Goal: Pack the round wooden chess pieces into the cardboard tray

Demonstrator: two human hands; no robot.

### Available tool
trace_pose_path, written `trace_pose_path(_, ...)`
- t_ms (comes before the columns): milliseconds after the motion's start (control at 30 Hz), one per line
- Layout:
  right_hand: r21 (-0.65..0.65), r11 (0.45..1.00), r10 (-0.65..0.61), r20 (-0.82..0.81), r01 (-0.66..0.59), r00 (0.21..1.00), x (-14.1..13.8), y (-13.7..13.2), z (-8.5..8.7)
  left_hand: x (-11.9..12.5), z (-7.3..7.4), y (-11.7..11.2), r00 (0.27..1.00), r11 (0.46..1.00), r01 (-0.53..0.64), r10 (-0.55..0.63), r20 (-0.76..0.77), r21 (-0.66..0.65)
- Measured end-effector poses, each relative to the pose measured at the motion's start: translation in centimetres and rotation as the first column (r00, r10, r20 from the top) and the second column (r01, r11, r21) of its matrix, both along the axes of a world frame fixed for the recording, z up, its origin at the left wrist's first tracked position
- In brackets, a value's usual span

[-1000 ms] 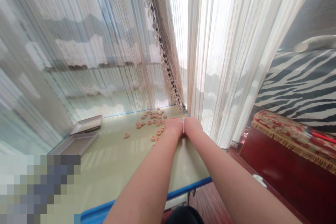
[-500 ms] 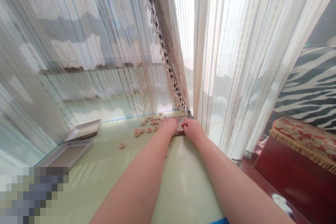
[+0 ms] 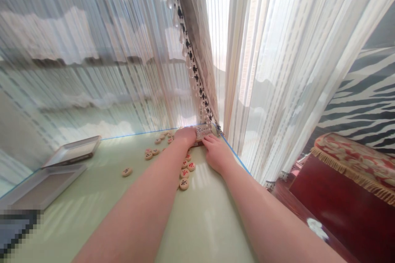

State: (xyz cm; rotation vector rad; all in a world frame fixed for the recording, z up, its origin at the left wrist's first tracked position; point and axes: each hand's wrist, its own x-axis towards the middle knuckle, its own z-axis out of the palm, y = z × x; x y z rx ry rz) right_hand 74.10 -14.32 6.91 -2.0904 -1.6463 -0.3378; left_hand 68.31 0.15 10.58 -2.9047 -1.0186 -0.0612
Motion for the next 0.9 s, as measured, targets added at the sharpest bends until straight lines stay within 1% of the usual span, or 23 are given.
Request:
trace_pose_path(167,-0.053,0.998,0.028,-0.074,-0.032,0.997,0.2,0.2,-0.4,0.1,-0.1,1.1,1.0,1.0,0.018,-0.018,0.018,0.007)
trace_pose_path(300,-0.087,0.996,-0.008,-0.112,-0.001,0.994,0.5,0.7,-0.5,0.7,-0.1,1.8,1.0,1.0,0.009,-0.009,0.008,-0.007)
trace_pose_path(433,-0.145,0.989,-0.014,-0.063,0.004,0.998,0.5,1.1,-0.3,1.2,-0.1,2.3,1.0,1.0,0.009,-0.009,0.015,0.004)
trace_pose_path(533,-0.14,0.99,-0.014,-0.036,0.008,0.999,0.6,1.1,-0.4,1.5,-0.3,2.7,0.999,0.999,0.031,-0.032,0.036,0.018)
trace_pose_path(667,-0.151,0.988,-0.026,-0.074,0.014,0.997,0.7,1.0,-0.3,2.0,-0.5,3.3,0.997,0.998,0.057,-0.058,0.058,0.015)
trace_pose_path(800,-0.179,0.983,-0.06,-0.097,0.042,0.993,0.7,1.0,-0.1,2.3,-0.8,3.7,0.995,0.998,0.063,-0.062,0.084,-0.007)
trace_pose_path(900,-0.197,0.98,-0.058,-0.096,0.038,0.994,0.6,1.0,0.2,2.3,-1.0,3.9,0.99,0.997,0.075,-0.07,0.118,-0.035)
